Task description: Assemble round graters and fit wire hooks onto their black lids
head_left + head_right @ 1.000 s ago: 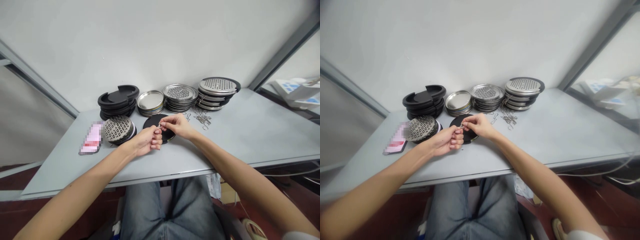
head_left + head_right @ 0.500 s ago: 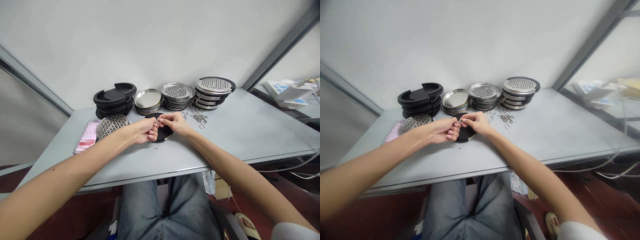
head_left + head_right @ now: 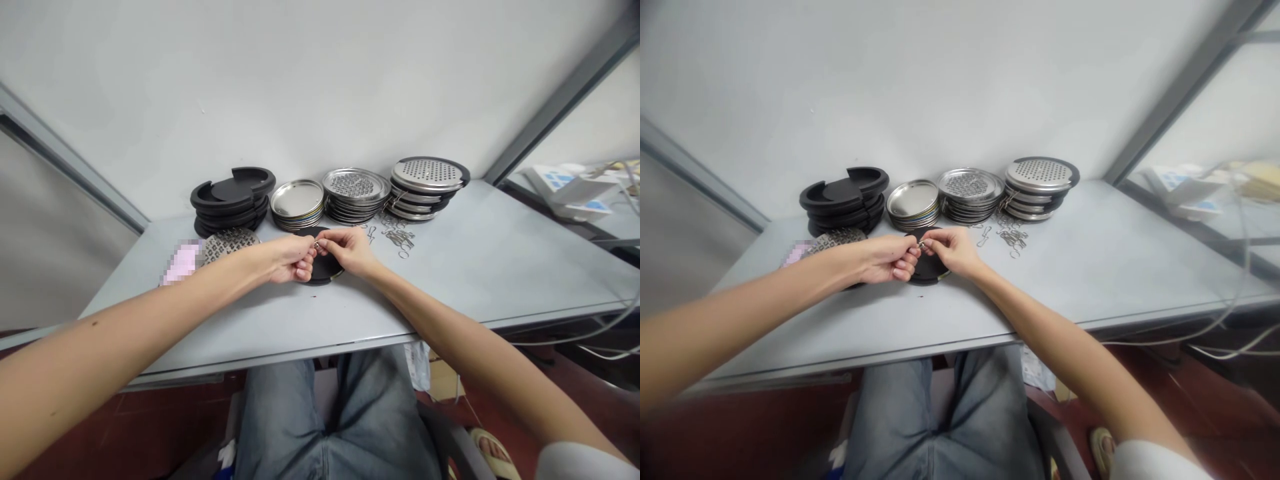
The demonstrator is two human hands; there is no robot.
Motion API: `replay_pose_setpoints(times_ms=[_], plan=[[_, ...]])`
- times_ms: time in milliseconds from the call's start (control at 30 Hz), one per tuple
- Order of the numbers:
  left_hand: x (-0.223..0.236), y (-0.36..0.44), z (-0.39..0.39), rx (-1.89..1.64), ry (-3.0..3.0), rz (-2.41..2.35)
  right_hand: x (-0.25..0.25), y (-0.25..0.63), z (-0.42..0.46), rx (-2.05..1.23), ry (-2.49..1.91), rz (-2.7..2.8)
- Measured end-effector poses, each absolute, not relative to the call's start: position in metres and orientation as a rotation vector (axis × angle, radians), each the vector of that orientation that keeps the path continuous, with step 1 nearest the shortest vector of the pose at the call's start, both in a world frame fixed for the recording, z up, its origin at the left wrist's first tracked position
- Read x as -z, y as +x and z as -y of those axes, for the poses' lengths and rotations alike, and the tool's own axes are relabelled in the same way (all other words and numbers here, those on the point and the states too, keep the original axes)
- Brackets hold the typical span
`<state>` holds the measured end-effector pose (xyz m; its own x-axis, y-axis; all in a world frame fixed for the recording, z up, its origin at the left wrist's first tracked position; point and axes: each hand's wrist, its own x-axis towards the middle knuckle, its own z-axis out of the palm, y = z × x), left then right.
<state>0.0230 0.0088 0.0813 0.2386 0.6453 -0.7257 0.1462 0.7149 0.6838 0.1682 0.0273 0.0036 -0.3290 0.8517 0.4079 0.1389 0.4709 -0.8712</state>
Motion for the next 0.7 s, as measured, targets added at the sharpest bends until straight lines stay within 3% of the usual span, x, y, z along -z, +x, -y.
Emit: replay_pose_setpoints(times_ms=[367, 700], plan=[[-0.079, 0.013, -0.010, -0.371, 0.791, -1.145, -0.009, 0.173, -0.034, -1.058, -0.795, 1.674], [-0.034, 0.001, -0.011, -0.541, 0.824, -0.728, -0.008, 0.180, -0.040, -1.248, -0.736, 1.612]])
